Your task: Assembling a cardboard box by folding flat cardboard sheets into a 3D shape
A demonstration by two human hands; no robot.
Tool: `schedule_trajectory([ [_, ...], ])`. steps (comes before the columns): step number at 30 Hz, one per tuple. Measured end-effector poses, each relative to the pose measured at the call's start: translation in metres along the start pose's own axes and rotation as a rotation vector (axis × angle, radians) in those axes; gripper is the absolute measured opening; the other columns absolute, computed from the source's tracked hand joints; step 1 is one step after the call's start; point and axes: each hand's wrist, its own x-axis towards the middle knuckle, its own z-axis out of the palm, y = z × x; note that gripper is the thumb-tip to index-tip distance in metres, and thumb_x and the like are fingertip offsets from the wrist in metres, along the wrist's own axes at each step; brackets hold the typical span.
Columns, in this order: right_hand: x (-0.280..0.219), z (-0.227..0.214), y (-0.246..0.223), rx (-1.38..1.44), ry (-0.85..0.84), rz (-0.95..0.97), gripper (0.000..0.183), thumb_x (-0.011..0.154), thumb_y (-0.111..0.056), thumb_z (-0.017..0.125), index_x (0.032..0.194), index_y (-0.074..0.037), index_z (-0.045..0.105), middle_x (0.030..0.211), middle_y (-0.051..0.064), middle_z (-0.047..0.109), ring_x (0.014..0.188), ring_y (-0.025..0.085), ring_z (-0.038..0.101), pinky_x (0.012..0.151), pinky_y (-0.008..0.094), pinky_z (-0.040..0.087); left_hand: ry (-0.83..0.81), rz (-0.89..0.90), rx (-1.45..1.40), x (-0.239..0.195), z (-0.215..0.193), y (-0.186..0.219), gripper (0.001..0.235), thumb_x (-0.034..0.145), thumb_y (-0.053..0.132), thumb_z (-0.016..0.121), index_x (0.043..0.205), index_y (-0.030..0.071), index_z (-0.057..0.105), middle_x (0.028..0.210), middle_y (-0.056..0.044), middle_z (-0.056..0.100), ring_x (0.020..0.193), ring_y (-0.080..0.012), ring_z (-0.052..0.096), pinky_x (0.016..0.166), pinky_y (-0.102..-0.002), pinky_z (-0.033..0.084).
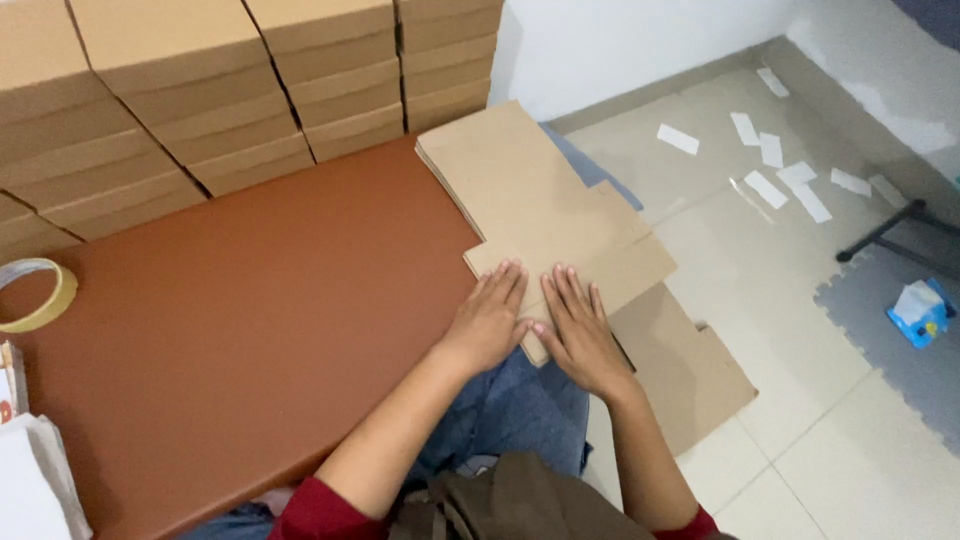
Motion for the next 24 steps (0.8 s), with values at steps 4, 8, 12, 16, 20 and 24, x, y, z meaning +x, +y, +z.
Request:
schedule_trajectory([
  [4, -0.006, -0.009, -0.002, 0.053, 0.017, -0.023, 0.088, 0.095, -0.052, 0.064, 0.16, -0.005, 0.026, 0.165, 0.026, 0.019, 0.154, 0.039, 0.01, 0.122, 0.057, 0.001, 0.0, -0.013, -0.114, -0.006, -0.003, -0.005, 0.07, 0.094, 0.028, 0.067, 0.149, -0.007, 0.041, 0.154, -0.03, 0.039, 0.148, -0.0415, 0.032, 0.123, -0.05, 0.023],
  [8, -0.011, -0.027, -0.01, 0.087, -0.01, -0.041, 0.096, 0.076, -0.052, 0.083, 0.151, -0.006, 0.045, 0.158, 0.029, 0.034, 0.15, 0.041, 0.026, 0.122, 0.058, 0.014, 0.075, 0.042, -0.316, -0.011, -0.007, -0.018, 0.061, 0.09, 0.025, 0.072, 0.14, -0.003, 0.051, 0.149, -0.03, 0.046, 0.145, -0.0445, 0.037, 0.121, -0.054, 0.027],
  [12, -0.019, -0.022, -0.017, 0.073, -0.007, 0.01, 0.098, 0.071, -0.047, 0.088, 0.15, -0.007, 0.048, 0.156, 0.032, 0.036, 0.149, 0.043, 0.029, 0.12, 0.058, 0.022, 0.108, 0.081, -0.449, -0.017, -0.004, -0.025, 0.072, 0.077, 0.033, 0.085, 0.135, 0.002, 0.056, 0.149, -0.028, 0.048, 0.145, -0.0437, 0.037, 0.123, -0.054, 0.026],
  [16, -0.02, -0.027, -0.02, 0.112, 0.013, 0.033, 0.096, 0.071, -0.045, 0.09, 0.149, -0.006, 0.049, 0.155, 0.032, 0.037, 0.148, 0.042, 0.029, 0.12, 0.056, 0.022, 0.116, 0.095, -0.451, -0.015, 0.007, -0.032, 0.083, 0.069, 0.045, 0.088, 0.136, 0.005, 0.058, 0.148, -0.026, 0.049, 0.146, -0.0424, 0.037, 0.123, -0.054, 0.025],
  [20, -0.018, -0.031, -0.018, 0.144, 0.003, 0.026, 0.097, 0.066, -0.043, 0.092, 0.147, -0.01, 0.052, 0.154, 0.031, 0.039, 0.147, 0.043, 0.032, 0.12, 0.057, 0.025, 0.13, 0.097, -0.446, -0.015, 0.009, -0.033, 0.081, 0.07, 0.046, 0.087, 0.135, 0.008, 0.06, 0.146, -0.025, 0.051, 0.145, -0.0417, 0.039, 0.123, -0.053, 0.026],
  [24, -0.019, -0.042, -0.023, 0.194, -0.057, 0.062, 0.092, 0.069, -0.04, 0.091, 0.147, -0.009, 0.053, 0.155, 0.03, 0.037, 0.148, 0.042, 0.03, 0.122, 0.054, 0.022, 0.116, 0.086, -0.469, -0.019, -0.005, -0.025, 0.076, 0.073, 0.046, 0.086, 0.134, 0.007, 0.061, 0.145, -0.026, 0.051, 0.145, -0.0424, 0.038, 0.124, -0.053, 0.025],
])
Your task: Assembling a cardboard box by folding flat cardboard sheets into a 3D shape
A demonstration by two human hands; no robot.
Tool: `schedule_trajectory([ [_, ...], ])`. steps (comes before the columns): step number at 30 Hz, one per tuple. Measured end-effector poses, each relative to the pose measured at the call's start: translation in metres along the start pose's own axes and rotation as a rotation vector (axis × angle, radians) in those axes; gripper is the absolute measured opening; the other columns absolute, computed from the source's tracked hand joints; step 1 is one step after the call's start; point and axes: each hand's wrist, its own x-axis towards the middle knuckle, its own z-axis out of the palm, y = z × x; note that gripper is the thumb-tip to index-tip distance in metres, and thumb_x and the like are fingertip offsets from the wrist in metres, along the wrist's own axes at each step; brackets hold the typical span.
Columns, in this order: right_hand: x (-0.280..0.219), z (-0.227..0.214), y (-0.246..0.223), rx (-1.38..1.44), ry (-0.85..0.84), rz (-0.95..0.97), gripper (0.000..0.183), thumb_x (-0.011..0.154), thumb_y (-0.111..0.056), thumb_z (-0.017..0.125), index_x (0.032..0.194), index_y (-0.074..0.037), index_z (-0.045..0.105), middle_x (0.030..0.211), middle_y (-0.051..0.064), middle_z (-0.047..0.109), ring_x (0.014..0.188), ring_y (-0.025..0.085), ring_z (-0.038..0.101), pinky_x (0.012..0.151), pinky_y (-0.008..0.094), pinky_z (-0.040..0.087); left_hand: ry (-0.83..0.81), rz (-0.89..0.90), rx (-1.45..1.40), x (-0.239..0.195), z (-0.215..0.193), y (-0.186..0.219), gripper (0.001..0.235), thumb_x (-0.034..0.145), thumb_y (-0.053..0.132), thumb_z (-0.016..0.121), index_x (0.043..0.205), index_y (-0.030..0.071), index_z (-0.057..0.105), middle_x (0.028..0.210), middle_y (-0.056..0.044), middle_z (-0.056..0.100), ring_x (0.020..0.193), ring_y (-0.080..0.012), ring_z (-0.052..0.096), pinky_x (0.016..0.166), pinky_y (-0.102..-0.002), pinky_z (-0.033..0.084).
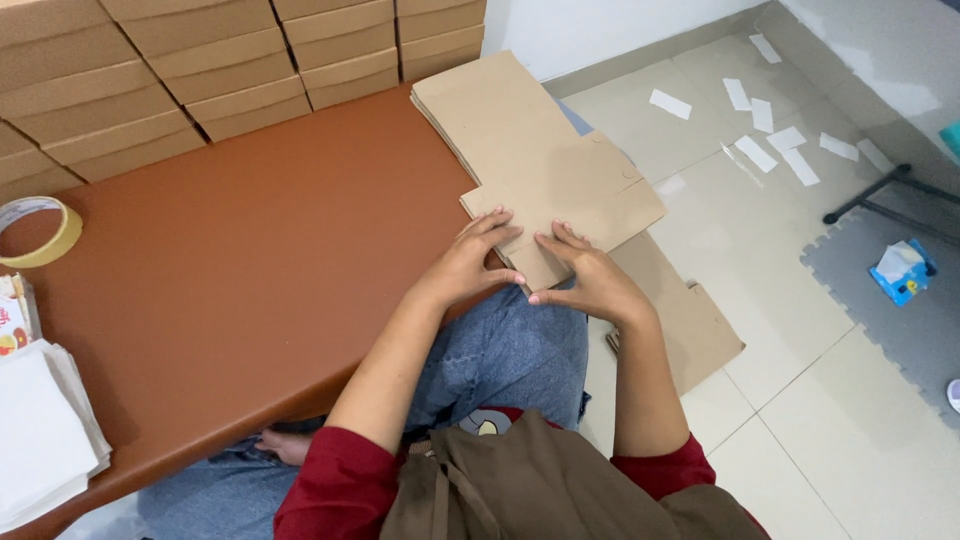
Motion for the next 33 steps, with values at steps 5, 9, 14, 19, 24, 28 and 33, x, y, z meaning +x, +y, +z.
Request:
schedule_trajectory([
  [5, -0.001, -0.009, -0.006, 0.03, -0.033, 0.006, 0.09, 0.071, -0.037, 0.09, 0.147, -0.008, 0.052, 0.156, 0.03, 0.035, 0.148, 0.042, 0.029, 0.122, 0.053, 0.022, 0.013, -0.006, -0.01, 0.001, 0.003, -0.003, 0.068, 0.079, 0.045, 0.082, 0.133, 0.008, 0.062, 0.144, -0.025, 0.052, 0.144, -0.0416, 0.04, 0.124, -0.052, 0.026],
  [9, -0.002, -0.008, -0.003, 0.065, -0.072, 0.012, 0.071, 0.085, -0.035, 0.078, 0.146, -0.008, 0.053, 0.157, 0.031, 0.032, 0.148, 0.043, 0.026, 0.123, 0.053, 0.019, 0.034, -0.006, 0.001, 0.0, 0.003, 0.0, 0.059, 0.087, 0.043, 0.074, 0.136, 0.013, 0.061, 0.142, -0.022, 0.054, 0.144, -0.0399, 0.04, 0.124, -0.052, 0.027],
  [14, 0.0, 0.006, 0.019, 0.108, 0.082, -0.118, 0.041, 0.108, -0.032, 0.046, 0.132, -0.005, 0.066, 0.14, 0.03, 0.053, 0.138, 0.046, 0.04, 0.116, 0.06, 0.027, 0.088, 0.007, 0.06, 0.001, 0.008, 0.011, 0.048, 0.093, 0.047, 0.068, 0.133, 0.02, 0.064, 0.134, -0.018, 0.06, 0.14, -0.0412, 0.045, 0.121, -0.057, 0.029],
  [19, -0.004, 0.014, 0.026, 0.156, 0.281, -0.163, 0.032, 0.108, -0.022, 0.05, 0.117, 0.0, 0.071, 0.12, 0.023, 0.07, 0.124, 0.039, 0.058, 0.114, 0.054, 0.037, 0.134, 0.021, 0.157, 0.011, 0.024, 0.0, 0.024, 0.102, 0.038, 0.059, 0.12, 0.026, 0.069, 0.123, -0.004, 0.066, 0.13, -0.0281, 0.058, 0.116, -0.06, 0.031],
  [24, -0.009, 0.01, 0.016, 0.193, 0.352, -0.204, 0.017, 0.092, -0.009, 0.071, 0.107, 0.001, 0.073, 0.111, 0.021, 0.074, 0.119, 0.037, 0.063, 0.113, 0.053, 0.038, 0.204, 0.015, 0.109, 0.016, 0.029, -0.013, 0.015, 0.101, 0.033, 0.061, 0.105, 0.025, 0.073, 0.111, -0.001, 0.071, 0.122, -0.026, 0.064, 0.113, -0.061, 0.035],
  [28, -0.004, 0.02, 0.044, 0.23, 0.297, -0.22, 0.027, 0.088, -0.018, 0.077, 0.114, -0.01, 0.076, 0.121, 0.015, 0.073, 0.127, 0.037, 0.058, 0.115, 0.054, 0.034, 0.188, 0.027, 0.092, 0.013, 0.029, -0.015, 0.014, 0.1, 0.03, 0.063, 0.106, 0.023, 0.074, 0.11, -0.004, 0.072, 0.122, -0.0287, 0.064, 0.112, -0.064, 0.034],
  [33, -0.005, 0.012, 0.036, 0.334, 0.283, -0.158, 0.022, 0.094, -0.026, 0.074, 0.109, -0.011, 0.078, 0.116, 0.017, 0.074, 0.126, 0.037, 0.059, 0.116, 0.055, 0.035, 0.19, 0.026, 0.08, 0.01, 0.025, -0.009, 0.017, 0.101, 0.029, 0.061, 0.11, 0.023, 0.074, 0.109, -0.007, 0.072, 0.123, -0.0294, 0.063, 0.113, -0.062, 0.034],
])
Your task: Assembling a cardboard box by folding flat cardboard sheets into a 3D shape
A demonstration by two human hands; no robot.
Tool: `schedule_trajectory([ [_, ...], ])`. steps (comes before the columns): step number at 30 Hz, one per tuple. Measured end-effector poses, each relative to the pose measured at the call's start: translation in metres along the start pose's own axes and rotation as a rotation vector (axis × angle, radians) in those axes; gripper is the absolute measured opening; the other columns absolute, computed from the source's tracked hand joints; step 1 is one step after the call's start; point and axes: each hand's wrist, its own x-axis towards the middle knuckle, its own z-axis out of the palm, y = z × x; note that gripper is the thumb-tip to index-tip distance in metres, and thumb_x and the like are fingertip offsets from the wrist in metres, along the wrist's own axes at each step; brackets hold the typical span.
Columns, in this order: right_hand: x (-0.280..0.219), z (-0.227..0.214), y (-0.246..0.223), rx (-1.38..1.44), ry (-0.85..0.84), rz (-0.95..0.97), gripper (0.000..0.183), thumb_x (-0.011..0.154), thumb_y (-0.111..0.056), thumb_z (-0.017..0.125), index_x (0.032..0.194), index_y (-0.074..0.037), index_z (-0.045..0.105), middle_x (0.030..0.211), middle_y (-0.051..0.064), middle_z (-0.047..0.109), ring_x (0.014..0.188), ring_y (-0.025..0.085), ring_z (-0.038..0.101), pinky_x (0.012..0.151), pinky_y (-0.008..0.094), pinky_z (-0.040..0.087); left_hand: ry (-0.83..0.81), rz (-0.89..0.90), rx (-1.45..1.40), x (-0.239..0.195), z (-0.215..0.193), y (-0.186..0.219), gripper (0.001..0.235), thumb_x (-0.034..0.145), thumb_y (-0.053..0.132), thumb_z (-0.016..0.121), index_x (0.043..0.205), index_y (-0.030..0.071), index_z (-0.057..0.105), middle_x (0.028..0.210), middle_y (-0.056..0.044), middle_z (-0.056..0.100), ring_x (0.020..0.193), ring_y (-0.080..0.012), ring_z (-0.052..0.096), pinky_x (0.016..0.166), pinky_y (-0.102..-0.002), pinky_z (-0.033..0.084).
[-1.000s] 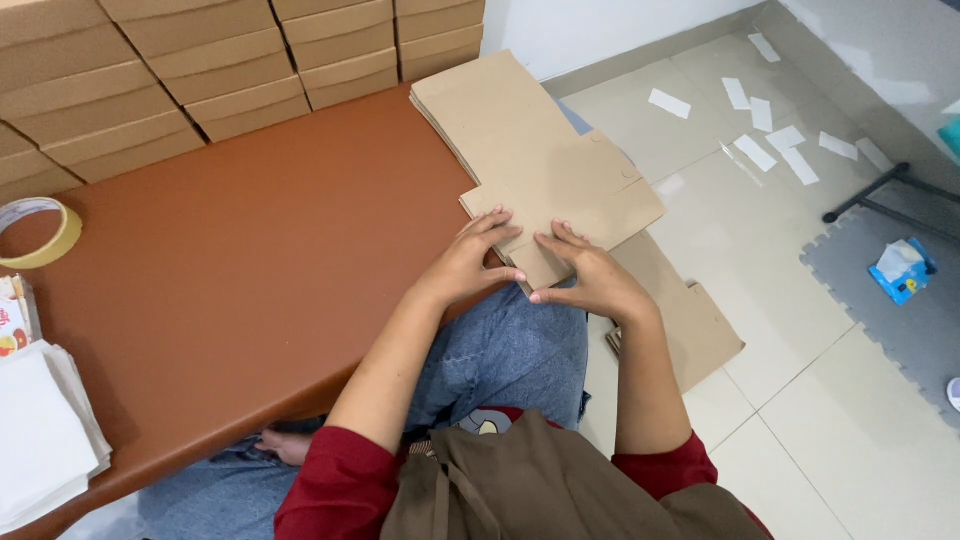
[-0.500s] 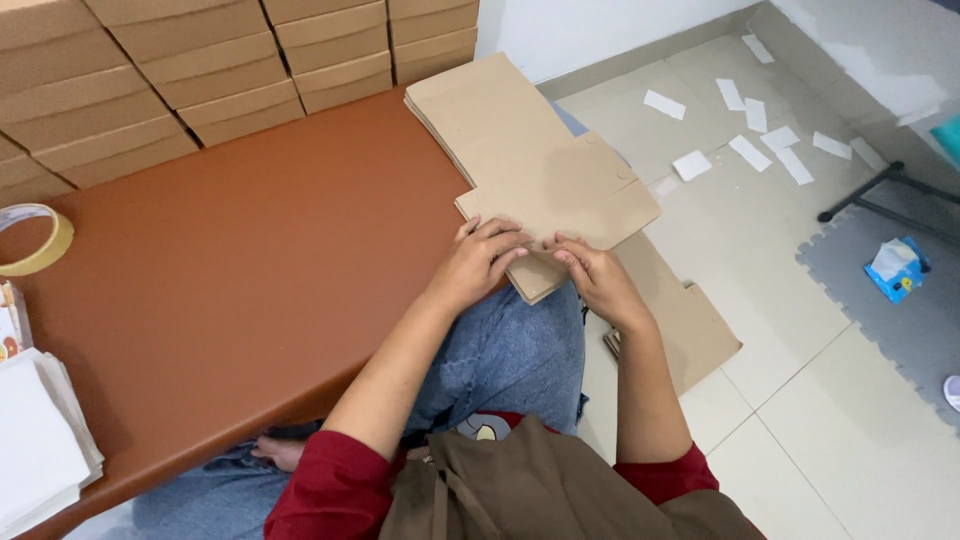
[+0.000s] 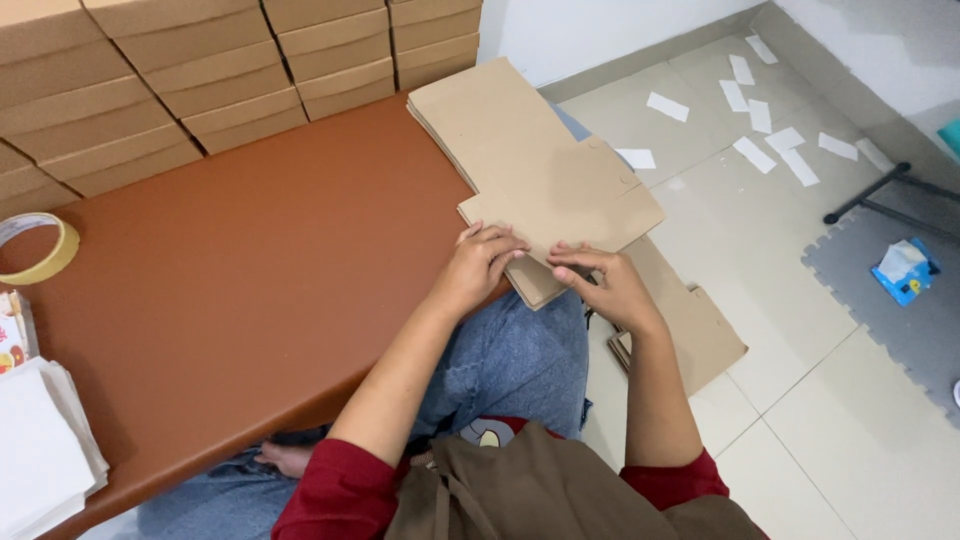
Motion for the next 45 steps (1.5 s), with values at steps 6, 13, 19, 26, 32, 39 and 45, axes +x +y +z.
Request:
schedule_trajectory([
  [6, 0.007, -0.011, -0.017, 0.0, -0.098, 0.048, 0.017, 0.093, -0.017, 0.069, 0.104, -0.007, 0.078, 0.114, 0.02, 0.075, 0.127, 0.041, 0.058, 0.113, 0.056, 0.038, -0.011, 0.034, 0.0, 0.0, -0.001, 0.0, 0.018, 0.1, 0.031, 0.062, 0.11, 0.022, 0.075, 0.109, -0.007, 0.072, 0.125, -0.0314, 0.062, 0.113, -0.064, 0.032],
  [13, 0.007, -0.008, -0.025, -0.019, -0.119, 0.089, 0.016, 0.09, -0.012, 0.068, 0.1, -0.004, 0.077, 0.111, 0.021, 0.075, 0.128, 0.041, 0.058, 0.111, 0.056, 0.04, -0.027, 0.041, 0.019, -0.002, -0.003, 0.003, 0.019, 0.1, 0.031, 0.062, 0.113, 0.023, 0.074, 0.11, -0.008, 0.072, 0.127, -0.0322, 0.061, 0.114, -0.064, 0.031],
  [19, 0.005, 0.003, -0.014, -0.192, 0.002, 0.074, 0.025, 0.106, -0.022, 0.053, 0.094, -0.01, 0.07, 0.081, 0.015, 0.074, 0.089, 0.029, 0.072, 0.078, 0.045, 0.054, -0.071, -0.018, -0.075, 0.002, -0.032, 0.042, 0.064, 0.075, 0.046, 0.085, 0.13, 0.023, 0.065, 0.129, -0.009, 0.063, 0.128, -0.0361, 0.058, 0.115, -0.07, 0.028],
  [26, -0.003, 0.013, 0.008, -0.195, 0.123, 0.051, 0.022, 0.108, -0.03, 0.05, 0.105, -0.011, 0.061, 0.088, 0.014, 0.066, 0.087, 0.035, 0.064, 0.079, 0.048, 0.047, -0.021, -0.113, 0.095, 0.014, 0.004, 0.013, 0.014, 0.096, 0.025, 0.064, 0.108, 0.03, 0.07, 0.107, 0.006, 0.067, 0.111, -0.021, 0.068, 0.109, -0.064, 0.038],
  [32, -0.009, 0.014, 0.029, -0.323, 0.272, -0.125, 0.061, 0.088, -0.037, 0.078, 0.135, -0.008, 0.051, 0.133, 0.011, 0.063, 0.131, 0.033, 0.055, 0.119, 0.058, 0.024, 0.047, -0.146, 0.015, 0.019, 0.005, 0.021, 0.011, 0.097, 0.022, 0.063, 0.103, 0.03, 0.068, 0.098, 0.005, 0.069, 0.104, -0.0223, 0.07, 0.106, -0.067, 0.038],
  [39, -0.007, 0.026, 0.048, -0.398, 0.552, -0.014, 0.093, 0.078, -0.035, 0.089, 0.149, -0.012, 0.032, 0.154, 0.018, 0.028, 0.148, 0.046, 0.02, 0.12, 0.067, 0.015, 0.209, -0.182, -0.274, 0.027, -0.002, 0.032, 0.012, 0.094, 0.01, 0.066, 0.101, 0.019, 0.07, 0.095, -0.009, 0.073, 0.102, -0.0352, 0.071, 0.096, -0.058, 0.05],
  [45, -0.005, 0.023, 0.026, -0.468, 0.682, 0.021, 0.118, 0.073, -0.024, 0.098, 0.159, -0.014, 0.018, 0.161, 0.025, -0.001, 0.146, 0.058, -0.004, 0.116, 0.076, 0.005, 0.262, -0.134, -0.307, 0.033, -0.028, 0.032, 0.013, 0.094, 0.008, 0.067, 0.1, 0.018, 0.071, 0.093, -0.012, 0.072, 0.098, -0.0373, 0.071, 0.09, -0.05, 0.055],
])
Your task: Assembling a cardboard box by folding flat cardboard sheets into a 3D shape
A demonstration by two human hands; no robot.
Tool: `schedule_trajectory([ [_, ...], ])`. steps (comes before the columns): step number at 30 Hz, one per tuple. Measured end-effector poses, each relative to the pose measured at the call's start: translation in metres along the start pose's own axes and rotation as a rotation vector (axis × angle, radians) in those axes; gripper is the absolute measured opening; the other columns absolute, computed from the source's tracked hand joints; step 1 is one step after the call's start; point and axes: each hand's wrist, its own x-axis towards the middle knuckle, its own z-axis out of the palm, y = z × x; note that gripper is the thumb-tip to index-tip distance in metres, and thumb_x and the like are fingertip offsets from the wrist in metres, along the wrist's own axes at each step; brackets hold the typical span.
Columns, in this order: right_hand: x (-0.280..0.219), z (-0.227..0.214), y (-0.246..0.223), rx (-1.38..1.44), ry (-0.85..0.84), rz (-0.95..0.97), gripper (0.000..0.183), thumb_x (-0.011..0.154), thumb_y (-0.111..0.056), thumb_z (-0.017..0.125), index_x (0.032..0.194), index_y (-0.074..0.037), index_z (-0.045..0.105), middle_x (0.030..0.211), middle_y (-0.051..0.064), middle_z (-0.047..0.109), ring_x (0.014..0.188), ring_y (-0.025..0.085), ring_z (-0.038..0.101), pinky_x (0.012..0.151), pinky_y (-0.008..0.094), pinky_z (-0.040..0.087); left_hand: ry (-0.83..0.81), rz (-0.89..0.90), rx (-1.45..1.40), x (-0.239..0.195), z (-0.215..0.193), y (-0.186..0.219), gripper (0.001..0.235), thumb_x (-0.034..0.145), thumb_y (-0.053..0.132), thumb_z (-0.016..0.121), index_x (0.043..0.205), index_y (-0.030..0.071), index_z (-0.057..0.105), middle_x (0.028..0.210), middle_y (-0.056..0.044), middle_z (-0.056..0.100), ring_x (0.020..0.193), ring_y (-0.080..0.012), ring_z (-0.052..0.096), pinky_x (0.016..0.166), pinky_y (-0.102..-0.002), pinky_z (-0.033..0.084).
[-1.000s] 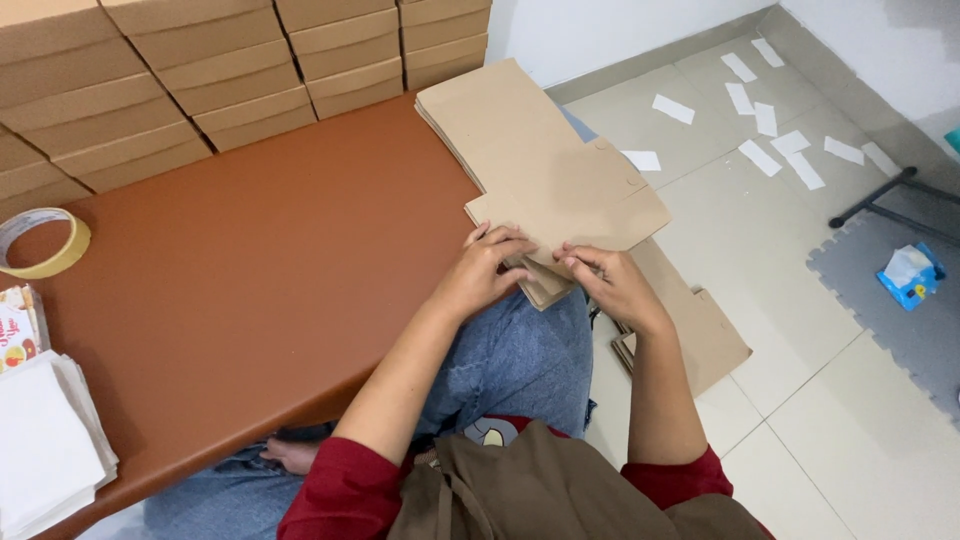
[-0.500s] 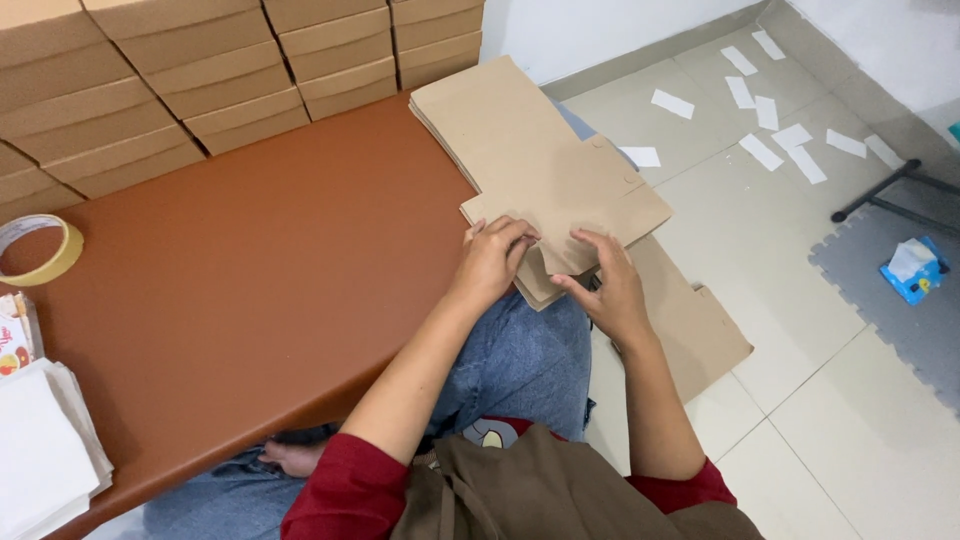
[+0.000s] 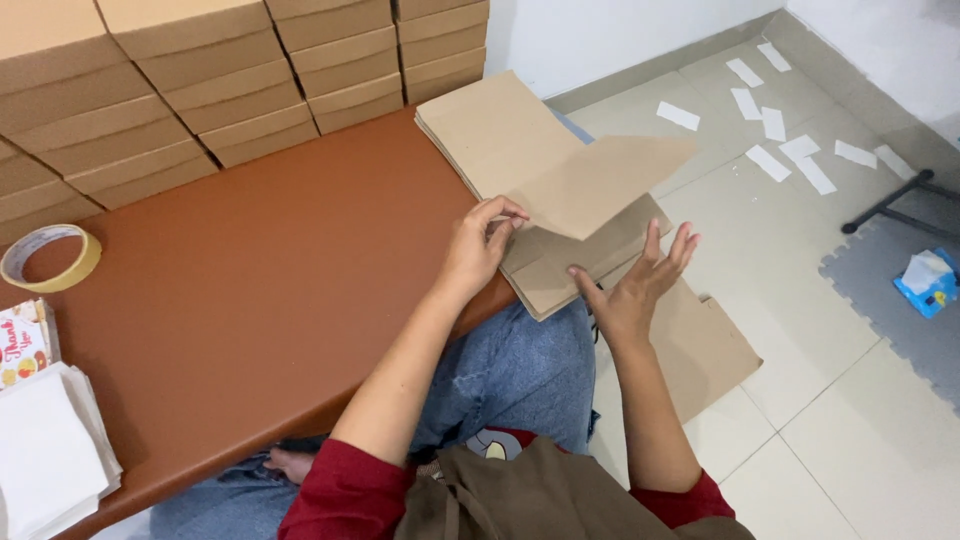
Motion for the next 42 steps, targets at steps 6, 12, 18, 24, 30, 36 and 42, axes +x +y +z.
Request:
schedule_trajectory([
  [6, 0.037, -0.006, 0.01, -0.223, 0.086, -0.277, 0.069, 0.077, 0.004, 0.084, 0.14, -0.015, 0.062, 0.158, 0.022, 0.029, 0.147, 0.053, 0.014, 0.112, 0.074, 0.008, 0.02, 0.247, 0.22, 0.003, -0.03, 0.055, 0.014, 0.093, 0.006, 0.066, 0.096, 0.019, 0.071, 0.09, -0.005, 0.07, 0.091, -0.0325, 0.07, 0.087, -0.048, 0.055],
  [12, 0.062, 0.012, 0.034, -0.114, 0.06, -0.284, 0.025, 0.099, -0.008, 0.076, 0.12, -0.02, 0.077, 0.114, 0.003, 0.075, 0.115, 0.025, 0.069, 0.12, 0.058, 0.024, 0.094, 0.313, 0.182, 0.011, -0.041, 0.045, 0.014, 0.094, 0.007, 0.066, 0.097, 0.02, 0.071, 0.092, -0.002, 0.069, 0.091, -0.0292, 0.07, 0.087, -0.046, 0.055],
  [18, 0.053, -0.016, 0.002, -0.158, -0.048, -0.355, 0.037, 0.096, 0.005, 0.06, 0.122, -0.016, 0.075, 0.116, 0.009, 0.072, 0.114, 0.031, 0.068, 0.097, 0.046, 0.049, 0.023, 0.258, 0.355, -0.014, -0.049, 0.057, 0.013, 0.097, 0.012, 0.064, 0.105, 0.022, 0.069, 0.105, 0.0, 0.07, 0.106, -0.0263, 0.069, 0.109, -0.058, 0.038],
  [24, 0.04, -0.005, 0.021, -0.101, -0.264, -0.094, 0.044, 0.094, 0.002, 0.056, 0.122, -0.027, 0.074, 0.115, 0.004, 0.075, 0.111, 0.034, 0.068, 0.092, 0.052, 0.054, 0.171, 0.177, 0.564, -0.042, -0.018, 0.022, 0.036, 0.09, 0.026, 0.074, 0.11, 0.009, 0.051, 0.101, -0.011, 0.052, 0.1, -0.0341, 0.058, 0.086, -0.048, 0.048],
  [30, 0.048, -0.001, 0.037, -0.037, -0.264, 0.013, 0.042, 0.093, 0.003, 0.056, 0.118, -0.026, 0.074, 0.106, 0.005, 0.076, 0.1, 0.041, 0.069, 0.085, 0.053, 0.055, -0.059, 0.307, 0.696, -0.072, 0.016, -0.019, 0.028, 0.087, 0.025, 0.074, 0.106, 0.006, 0.067, 0.108, -0.015, 0.062, 0.114, -0.0311, 0.059, 0.108, -0.048, 0.038],
  [36, 0.06, 0.006, 0.058, 0.101, -0.149, 0.036, 0.021, 0.111, -0.009, 0.062, 0.093, -0.014, 0.072, 0.064, 0.004, 0.063, 0.059, 0.02, 0.059, 0.056, 0.032, 0.045, -0.218, 0.221, 0.709, -0.077, 0.018, -0.007, 0.04, 0.094, 0.03, 0.066, 0.126, 0.008, 0.068, 0.133, -0.018, 0.063, 0.136, -0.0312, 0.052, 0.119, -0.054, 0.027],
  [42, 0.045, -0.017, -0.038, -0.121, -0.25, -0.343, 0.036, 0.099, 0.004, 0.056, 0.12, -0.016, 0.077, 0.1, 0.015, 0.078, 0.088, 0.03, 0.075, 0.073, 0.038, 0.061, 0.042, 0.432, 0.678, -0.091, 0.011, -0.006, 0.02, 0.095, 0.026, 0.064, 0.104, 0.009, 0.07, 0.103, -0.009, 0.067, 0.111, -0.0277, 0.063, 0.105, -0.049, 0.044],
])
